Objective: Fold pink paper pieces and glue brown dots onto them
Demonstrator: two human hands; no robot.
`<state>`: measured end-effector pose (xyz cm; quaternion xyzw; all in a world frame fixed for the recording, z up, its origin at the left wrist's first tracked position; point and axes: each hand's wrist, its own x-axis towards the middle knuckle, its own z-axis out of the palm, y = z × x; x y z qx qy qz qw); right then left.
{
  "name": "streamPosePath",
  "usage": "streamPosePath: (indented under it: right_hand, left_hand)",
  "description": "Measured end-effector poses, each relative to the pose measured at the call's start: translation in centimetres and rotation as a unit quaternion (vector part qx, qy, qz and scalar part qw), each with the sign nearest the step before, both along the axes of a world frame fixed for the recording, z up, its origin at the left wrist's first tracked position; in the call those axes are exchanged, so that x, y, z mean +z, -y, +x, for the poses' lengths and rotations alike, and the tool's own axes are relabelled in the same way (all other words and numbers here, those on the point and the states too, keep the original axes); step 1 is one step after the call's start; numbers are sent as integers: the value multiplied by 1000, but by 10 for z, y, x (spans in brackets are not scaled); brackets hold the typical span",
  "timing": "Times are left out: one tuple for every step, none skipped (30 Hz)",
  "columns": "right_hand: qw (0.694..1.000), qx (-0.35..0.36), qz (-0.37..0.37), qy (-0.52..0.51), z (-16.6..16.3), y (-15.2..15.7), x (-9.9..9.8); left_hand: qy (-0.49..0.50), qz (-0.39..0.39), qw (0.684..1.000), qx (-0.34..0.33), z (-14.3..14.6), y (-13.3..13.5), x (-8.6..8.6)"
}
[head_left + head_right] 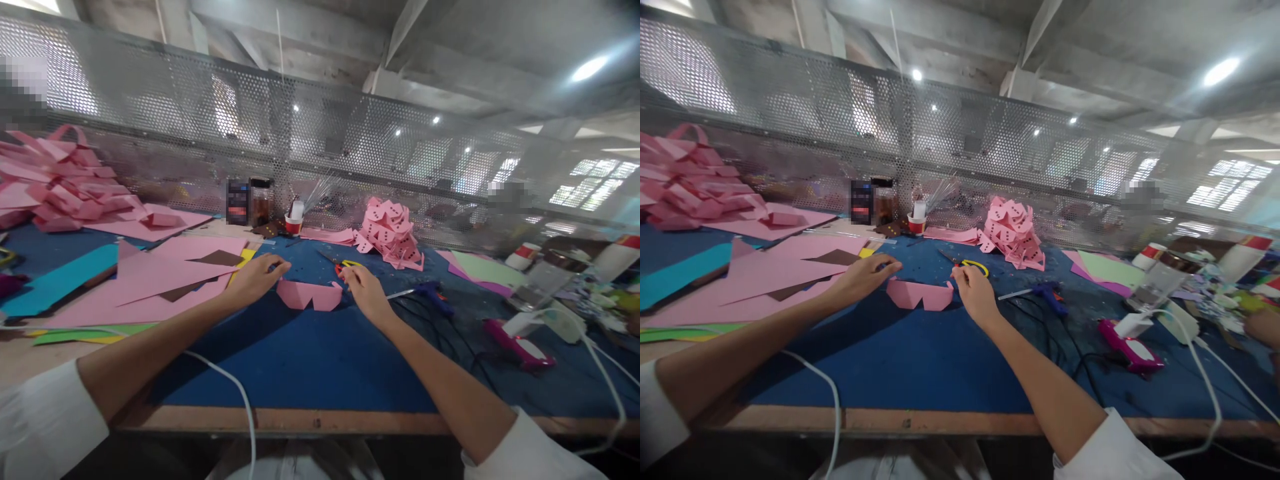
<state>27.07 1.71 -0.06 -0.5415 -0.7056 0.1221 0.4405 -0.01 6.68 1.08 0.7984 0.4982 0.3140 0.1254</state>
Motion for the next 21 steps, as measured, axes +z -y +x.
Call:
streamPosePath:
  right_hand:
    - [1000,-5,9,-8,3,-1,3]
    - [1000,-13,20,-18,7,-2,8]
    - [999,-20,27,-25,12,-4,14]
    - [998,-30,36,-36,19,-6,20]
    - [997,-40,47,-48,27,-9,28]
    - [995,-52,60,-55,37,-11,36]
    - [993,-70,73,-54,46,-13,43]
    - [993,-83,78,-40,56,-14,51]
    - [991,-104,76,-16,66,-14,57]
    - [989,-130,58,35,76,-13,62]
    - [982,-157,36,94,84,-10,66]
    - [976,-173,21,128,93,-6,68]
    - [970,-188,8,156,100,-2,69]
    - [964,-200,-2,178,108,3,69]
    - [957,-210,-14,200,115,9,68]
    - [949,-219,-29,224,122,15,65]
    - [941,-227,-49,248,130,20,62]
    - [931,-235,-71,271,137,26,58]
    - [919,-248,-95,292,144,31,53]
    - [906,-262,-117,312,151,35,47]
    - [892,-276,-137,330,158,39,42]
  left_hand:
    - [12,-5,1000,-12,0,1,0]
    - [23,-10,999,-25,0,2,0]
    - [31,-15,999,-40,0,4,0]
    - [38,-18,998,-55,0,7,1]
    - [39,-21,997,-71,-1,9,1]
    - [36,-21,996,-85,-2,12,1]
    - [31,-21,994,-99,-3,13,1]
    - [24,-21,994,-108,-4,15,-1]
    - [22,-16,993,-113,-5,15,-2]
    - [18,-12,992,-121,-6,14,-4]
    - [18,-7,992,-126,-6,12,-6]
    - [16,-1,992,-126,-6,10,-8]
    - [10,5,993,-121,-6,8,-10]
    - [9,10,993,-118,-6,6,-11]
    - [7,12,993,-115,-6,4,-12]
    - [4,13,993,-114,-6,3,-13]
    - [2,14,994,-111,-6,3,-13]
    - [0,15,994,-109,-6,3,-13]
    - [-1,15,994,-107,-6,3,-12]
    - [0,16,994,-107,-6,3,-11]
    - [4,16,994,-106,-6,4,-9]
